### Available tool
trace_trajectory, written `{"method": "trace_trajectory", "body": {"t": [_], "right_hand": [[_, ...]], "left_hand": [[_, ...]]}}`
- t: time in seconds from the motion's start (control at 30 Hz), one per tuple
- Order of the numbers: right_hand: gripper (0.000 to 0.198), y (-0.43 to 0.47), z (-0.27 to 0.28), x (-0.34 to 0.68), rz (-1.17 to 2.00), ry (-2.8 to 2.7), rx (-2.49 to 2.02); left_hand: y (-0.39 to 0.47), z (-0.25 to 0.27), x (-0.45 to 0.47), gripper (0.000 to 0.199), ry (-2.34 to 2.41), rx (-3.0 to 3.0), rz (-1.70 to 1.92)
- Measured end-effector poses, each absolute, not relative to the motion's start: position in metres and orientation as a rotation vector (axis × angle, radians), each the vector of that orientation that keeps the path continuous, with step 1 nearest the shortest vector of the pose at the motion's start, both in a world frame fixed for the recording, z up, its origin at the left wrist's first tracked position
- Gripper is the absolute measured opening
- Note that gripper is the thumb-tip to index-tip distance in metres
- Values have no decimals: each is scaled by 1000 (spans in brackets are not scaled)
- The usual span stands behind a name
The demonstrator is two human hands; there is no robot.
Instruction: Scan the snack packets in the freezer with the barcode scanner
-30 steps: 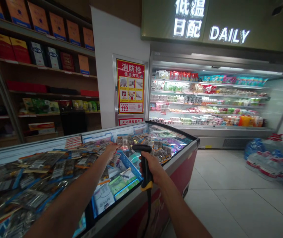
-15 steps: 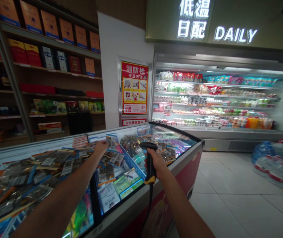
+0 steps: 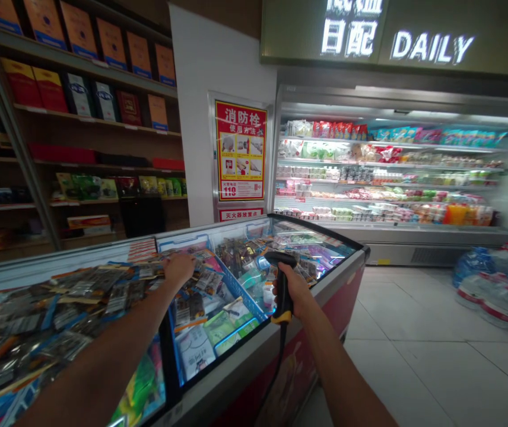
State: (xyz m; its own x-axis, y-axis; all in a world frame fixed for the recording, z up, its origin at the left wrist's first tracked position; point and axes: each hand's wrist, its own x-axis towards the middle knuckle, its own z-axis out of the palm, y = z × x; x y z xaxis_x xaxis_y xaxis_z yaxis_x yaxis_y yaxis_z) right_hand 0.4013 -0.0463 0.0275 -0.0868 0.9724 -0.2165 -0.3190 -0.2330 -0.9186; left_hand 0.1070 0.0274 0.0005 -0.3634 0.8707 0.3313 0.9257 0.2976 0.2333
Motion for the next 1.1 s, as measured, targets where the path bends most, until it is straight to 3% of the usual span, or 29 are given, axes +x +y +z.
{"method": "trace_trajectory", "body": {"t": [0.37, 0.67, 1.1], "right_hand": [[23, -47, 25, 440, 1444, -801, -1105], [26, -57, 19, 470, 1363, -775, -1134], [26, -64, 27, 461, 1420, -751, -1138]], "left_hand": [[37, -5, 221, 31, -2250, -2083, -631], [40, -34, 312, 51, -2496, -2150, -776], [57, -41, 293, 30, -2640, -2386, -1048]]}}
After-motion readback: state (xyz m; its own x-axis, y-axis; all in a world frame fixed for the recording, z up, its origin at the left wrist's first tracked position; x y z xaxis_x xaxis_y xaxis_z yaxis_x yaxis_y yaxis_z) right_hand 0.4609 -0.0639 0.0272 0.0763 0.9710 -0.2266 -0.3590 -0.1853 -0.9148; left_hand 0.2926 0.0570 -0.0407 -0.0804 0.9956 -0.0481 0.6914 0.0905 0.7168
